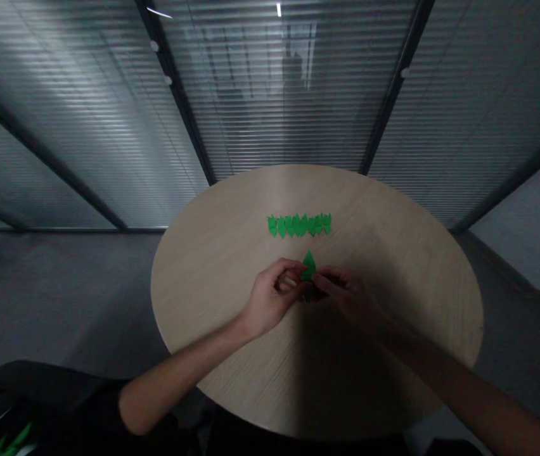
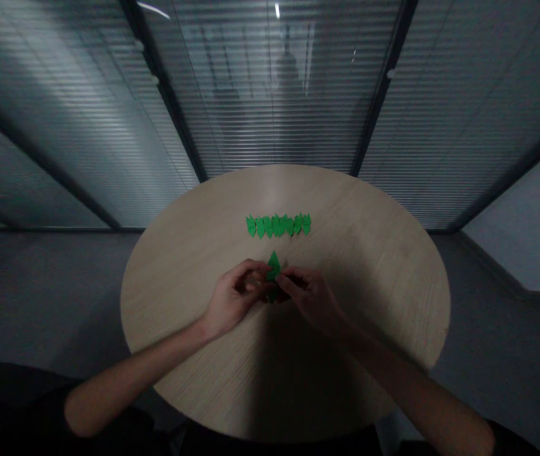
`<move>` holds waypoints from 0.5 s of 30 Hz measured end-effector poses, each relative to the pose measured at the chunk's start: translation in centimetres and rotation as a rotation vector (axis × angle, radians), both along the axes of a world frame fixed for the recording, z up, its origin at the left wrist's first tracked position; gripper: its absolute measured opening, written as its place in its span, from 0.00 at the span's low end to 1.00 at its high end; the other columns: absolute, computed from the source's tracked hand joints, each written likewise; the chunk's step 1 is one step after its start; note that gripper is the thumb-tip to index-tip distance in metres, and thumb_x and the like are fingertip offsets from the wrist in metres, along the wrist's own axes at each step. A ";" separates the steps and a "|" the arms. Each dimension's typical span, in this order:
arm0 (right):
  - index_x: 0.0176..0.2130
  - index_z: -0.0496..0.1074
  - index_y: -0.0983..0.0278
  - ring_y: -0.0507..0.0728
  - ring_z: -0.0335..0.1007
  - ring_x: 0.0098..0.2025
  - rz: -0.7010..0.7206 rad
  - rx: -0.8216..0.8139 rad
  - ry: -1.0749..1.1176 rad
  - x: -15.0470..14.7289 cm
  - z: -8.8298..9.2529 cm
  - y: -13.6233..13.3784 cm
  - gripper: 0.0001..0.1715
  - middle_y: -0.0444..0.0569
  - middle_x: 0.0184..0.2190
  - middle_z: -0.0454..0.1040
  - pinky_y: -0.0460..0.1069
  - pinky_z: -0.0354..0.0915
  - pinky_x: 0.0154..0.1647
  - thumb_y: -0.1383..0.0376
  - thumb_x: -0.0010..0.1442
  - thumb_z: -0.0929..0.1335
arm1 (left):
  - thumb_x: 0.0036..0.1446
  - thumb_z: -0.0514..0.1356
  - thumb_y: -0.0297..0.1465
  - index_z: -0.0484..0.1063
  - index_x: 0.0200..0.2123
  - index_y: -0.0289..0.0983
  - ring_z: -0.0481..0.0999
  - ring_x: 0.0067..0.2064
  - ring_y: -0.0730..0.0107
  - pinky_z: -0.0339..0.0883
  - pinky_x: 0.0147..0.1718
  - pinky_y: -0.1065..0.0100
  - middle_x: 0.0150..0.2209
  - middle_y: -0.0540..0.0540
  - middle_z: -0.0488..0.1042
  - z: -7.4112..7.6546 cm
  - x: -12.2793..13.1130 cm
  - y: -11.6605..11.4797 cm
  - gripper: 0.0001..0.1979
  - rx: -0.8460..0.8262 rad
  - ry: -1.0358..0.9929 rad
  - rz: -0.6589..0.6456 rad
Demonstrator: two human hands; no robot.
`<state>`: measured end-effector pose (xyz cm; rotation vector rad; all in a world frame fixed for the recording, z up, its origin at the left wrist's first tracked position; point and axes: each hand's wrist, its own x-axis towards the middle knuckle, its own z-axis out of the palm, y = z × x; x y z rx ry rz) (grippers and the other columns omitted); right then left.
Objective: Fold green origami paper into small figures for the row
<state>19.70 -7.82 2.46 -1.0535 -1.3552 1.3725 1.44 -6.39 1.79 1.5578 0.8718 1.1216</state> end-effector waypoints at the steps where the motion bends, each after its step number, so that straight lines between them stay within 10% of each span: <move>1: 0.34 0.79 0.64 0.53 0.76 0.30 -0.004 0.012 -0.008 0.0 0.0 0.0 0.15 0.48 0.29 0.79 0.48 0.73 0.34 0.55 0.61 0.71 | 0.56 0.68 0.31 0.71 0.45 0.34 0.75 0.30 0.75 0.73 0.26 0.76 0.34 0.47 0.75 0.0 0.1 0.0 0.15 -0.017 -0.035 -0.008; 15: 0.32 0.77 0.64 0.53 0.73 0.28 -0.134 0.123 -0.132 0.0 -0.2 -0.4 0.13 0.47 0.26 0.76 0.48 0.69 0.31 0.57 0.61 0.70 | 0.61 0.64 0.37 0.72 0.38 0.31 0.76 0.25 0.74 0.76 0.28 0.71 0.25 0.48 0.76 0.0 0.2 0.4 0.13 -0.231 -0.097 -0.105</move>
